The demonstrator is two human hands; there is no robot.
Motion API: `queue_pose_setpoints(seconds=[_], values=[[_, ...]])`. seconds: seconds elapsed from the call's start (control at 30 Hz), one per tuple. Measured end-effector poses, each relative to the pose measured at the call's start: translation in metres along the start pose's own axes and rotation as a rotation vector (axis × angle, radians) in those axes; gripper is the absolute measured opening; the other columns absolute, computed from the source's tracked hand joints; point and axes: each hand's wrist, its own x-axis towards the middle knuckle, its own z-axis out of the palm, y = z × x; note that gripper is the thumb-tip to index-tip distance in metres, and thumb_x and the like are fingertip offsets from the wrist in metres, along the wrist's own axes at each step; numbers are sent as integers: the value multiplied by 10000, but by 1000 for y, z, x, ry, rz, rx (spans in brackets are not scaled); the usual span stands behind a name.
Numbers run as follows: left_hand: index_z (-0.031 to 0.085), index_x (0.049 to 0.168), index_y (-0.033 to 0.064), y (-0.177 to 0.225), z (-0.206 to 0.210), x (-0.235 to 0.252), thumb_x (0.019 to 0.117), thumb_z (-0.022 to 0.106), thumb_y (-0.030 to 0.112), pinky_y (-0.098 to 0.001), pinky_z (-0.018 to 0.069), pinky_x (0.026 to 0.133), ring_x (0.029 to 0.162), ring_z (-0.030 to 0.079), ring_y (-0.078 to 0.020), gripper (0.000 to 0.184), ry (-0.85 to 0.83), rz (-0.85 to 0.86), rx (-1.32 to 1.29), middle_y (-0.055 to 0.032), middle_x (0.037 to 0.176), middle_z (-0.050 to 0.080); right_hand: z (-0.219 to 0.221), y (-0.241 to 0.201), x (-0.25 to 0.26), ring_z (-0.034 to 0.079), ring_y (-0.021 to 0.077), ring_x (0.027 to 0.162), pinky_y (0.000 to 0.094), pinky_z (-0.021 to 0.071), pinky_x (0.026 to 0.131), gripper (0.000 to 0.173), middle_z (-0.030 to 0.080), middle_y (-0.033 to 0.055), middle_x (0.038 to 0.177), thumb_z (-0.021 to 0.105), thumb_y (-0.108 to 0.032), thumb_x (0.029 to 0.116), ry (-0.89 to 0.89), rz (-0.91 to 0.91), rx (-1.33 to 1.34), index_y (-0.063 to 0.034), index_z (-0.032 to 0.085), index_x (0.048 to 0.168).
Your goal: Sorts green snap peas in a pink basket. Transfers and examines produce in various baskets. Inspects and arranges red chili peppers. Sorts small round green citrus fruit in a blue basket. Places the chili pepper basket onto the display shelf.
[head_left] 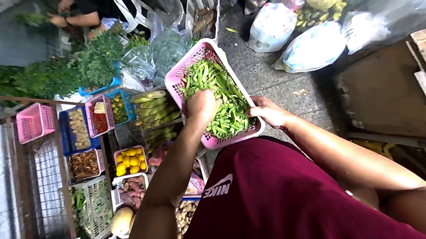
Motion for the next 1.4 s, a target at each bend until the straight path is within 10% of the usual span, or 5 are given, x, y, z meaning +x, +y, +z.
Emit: queue_pose_setpoints(seconds=[0.43, 0.63, 0.8, 0.97, 1.4], values=[[693, 925, 96, -48, -21, -8, 950, 600, 72, -198, 400, 493, 540, 469, -34, 99, 211, 486, -1445, 32, 723, 592, -8, 3, -4, 708, 125, 790, 345, 609, 701, 450, 734, 43, 924, 688, -328, 761, -17, 16, 173, -99, 678, 1149], [593, 983, 176, -58, 0, -13, 986, 335, 253, -307, 548, 665, 830, 673, -182, 269, 63, 408, -2059, -45, 958, 677, -16, 7, -5, 720, 146, 798, 369, 622, 708, 418, 734, 57, 925, 661, -298, 773, -17, 33, 195, -94, 667, 1139], [624, 1056, 86, -74, 5, -18, 995, 513, 99, -204, 424, 472, 514, 475, -52, 127, 119, 252, -1518, 36, 686, 524, -17, 13, -5, 724, 139, 791, 358, 624, 697, 415, 740, 47, 924, 666, -293, 775, 2, 26, 227, -115, 662, 1151], [745, 1125, 123, -54, 3, -18, 974, 655, 263, -625, 549, 899, 1047, 705, -347, 225, 48, -42, -197, -141, 1073, 742, -18, 18, -3, 730, 153, 814, 372, 625, 718, 438, 746, 63, 953, 672, -303, 779, -12, -4, 210, -111, 677, 1173], [736, 1137, 105, -23, -4, 15, 1009, 592, 270, -604, 552, 899, 1044, 707, -345, 253, 112, 14, -170, -153, 1067, 741, -8, 5, -7, 720, 143, 788, 361, 616, 699, 422, 741, 63, 922, 688, -289, 755, 18, -31, 149, -93, 685, 1128]])
